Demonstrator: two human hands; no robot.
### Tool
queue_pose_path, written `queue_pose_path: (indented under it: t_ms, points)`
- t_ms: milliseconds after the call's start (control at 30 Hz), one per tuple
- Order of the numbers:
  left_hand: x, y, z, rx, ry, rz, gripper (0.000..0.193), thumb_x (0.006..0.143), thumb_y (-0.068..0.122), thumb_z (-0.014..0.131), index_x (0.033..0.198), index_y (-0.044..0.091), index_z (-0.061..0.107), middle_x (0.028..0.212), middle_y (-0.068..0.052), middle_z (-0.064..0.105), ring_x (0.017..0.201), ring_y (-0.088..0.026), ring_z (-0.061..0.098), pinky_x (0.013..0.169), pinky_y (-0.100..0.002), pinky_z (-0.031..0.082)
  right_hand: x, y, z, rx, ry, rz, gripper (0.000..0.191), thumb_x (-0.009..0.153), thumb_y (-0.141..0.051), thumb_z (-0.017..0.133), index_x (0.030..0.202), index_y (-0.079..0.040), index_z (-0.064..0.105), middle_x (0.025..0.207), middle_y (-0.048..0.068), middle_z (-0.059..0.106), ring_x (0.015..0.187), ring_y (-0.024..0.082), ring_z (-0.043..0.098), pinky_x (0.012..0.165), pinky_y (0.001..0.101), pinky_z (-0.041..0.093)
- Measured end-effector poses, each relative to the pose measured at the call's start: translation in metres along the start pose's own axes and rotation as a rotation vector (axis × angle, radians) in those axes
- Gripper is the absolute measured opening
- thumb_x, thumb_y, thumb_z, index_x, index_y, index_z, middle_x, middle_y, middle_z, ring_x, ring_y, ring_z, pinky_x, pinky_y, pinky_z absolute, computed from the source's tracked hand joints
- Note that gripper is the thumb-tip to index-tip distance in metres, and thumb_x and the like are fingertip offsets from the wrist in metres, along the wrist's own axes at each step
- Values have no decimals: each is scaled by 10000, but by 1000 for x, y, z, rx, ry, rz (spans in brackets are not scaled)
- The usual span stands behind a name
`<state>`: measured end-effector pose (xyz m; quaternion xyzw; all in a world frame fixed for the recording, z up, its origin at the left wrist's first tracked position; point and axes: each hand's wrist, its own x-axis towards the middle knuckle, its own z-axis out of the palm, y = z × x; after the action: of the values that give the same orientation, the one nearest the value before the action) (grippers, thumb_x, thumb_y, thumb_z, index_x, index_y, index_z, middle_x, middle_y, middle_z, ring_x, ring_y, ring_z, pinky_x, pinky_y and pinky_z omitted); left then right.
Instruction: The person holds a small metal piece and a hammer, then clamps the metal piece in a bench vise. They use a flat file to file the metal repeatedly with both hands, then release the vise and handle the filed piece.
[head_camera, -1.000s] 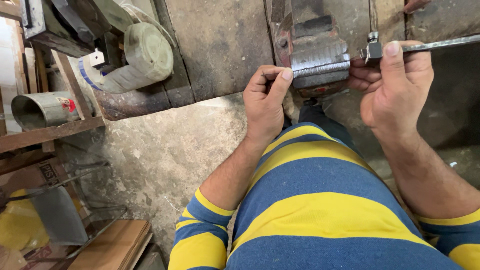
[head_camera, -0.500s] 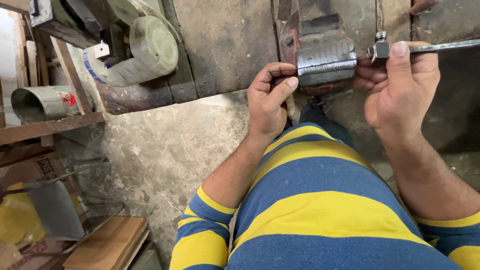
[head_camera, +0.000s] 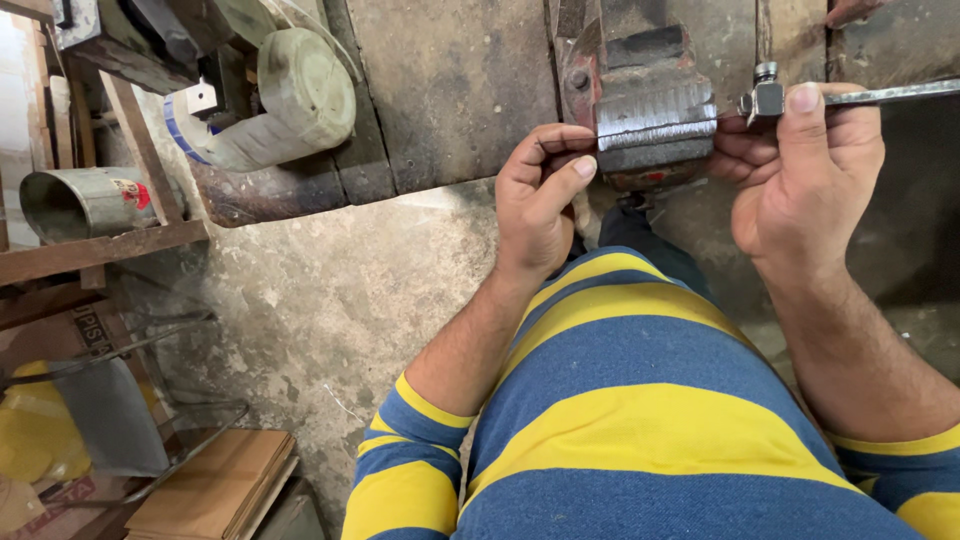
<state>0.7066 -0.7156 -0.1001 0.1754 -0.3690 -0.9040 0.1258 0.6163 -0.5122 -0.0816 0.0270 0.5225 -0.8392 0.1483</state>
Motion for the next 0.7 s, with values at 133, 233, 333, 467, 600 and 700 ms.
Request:
queue_pose_path:
  t_ms: [133, 233, 333, 467, 600, 700]
  points:
    - [-5, -13, -20, 56, 1, -5, 303, 936, -34, 618, 1238, -14, 606, 1135, -77, 686, 1063, -139, 651, 961, -269, 518, 1, 1, -1, 4, 4, 0, 150, 1251, -131, 490, 1270, 7, 433, 964, 218, 625, 811, 306, 691, 720, 457, 608]
    - [-12, -37, -45, 67, 31, -37, 311, 934, -46, 616, 1243, -18, 601, 1134, -107, 688, 1071, -178, 669, 971, -300, 523, 0, 1, -1, 5, 28, 11, 144, 1253, -124, 493, 1249, 8, 435, 967, 213, 625, 803, 295, 683, 713, 442, 596]
    - [-16, -69, -61, 121, -46, -121, 304, 911, -52, 643, 1213, -34, 608, 1094, -137, 692, 1014, -197, 668, 902, -339, 519, 0, 0, -1, 16, 42, 20, 137, 1252, -115, 497, 1223, 6, 437, 950, 206, 622, 792, 281, 674, 702, 416, 579]
    - [-9, -111, -58, 320, -167, -371, 485, 806, 17, 763, 1247, 57, 567, 1176, -52, 651, 928, -170, 636, 844, -363, 536, 0, 0, -1, 17, -7, -5, 125, 1256, -120, 500, 1258, -6, 448, 981, 209, 653, 797, 267, 680, 697, 401, 579]
    - [14, -137, -45, 528, -418, -348, 437, 921, 114, 783, 1318, 58, 608, 1250, -46, 671, 1156, -160, 613, 1004, -332, 508, 1, 1, -1, -14, 21, 11, 151, 1258, -117, 489, 1217, 23, 450, 962, 215, 630, 782, 282, 666, 708, 420, 580]
    - [28, -149, -41, 574, -573, -170, 324, 1028, 144, 718, 1341, 100, 647, 1252, -33, 701, 1179, -154, 636, 1046, -333, 536, 2, 1, 0, 14, 46, 11, 144, 1263, -103, 486, 1227, 25, 429, 990, 224, 622, 804, 297, 662, 755, 451, 603]
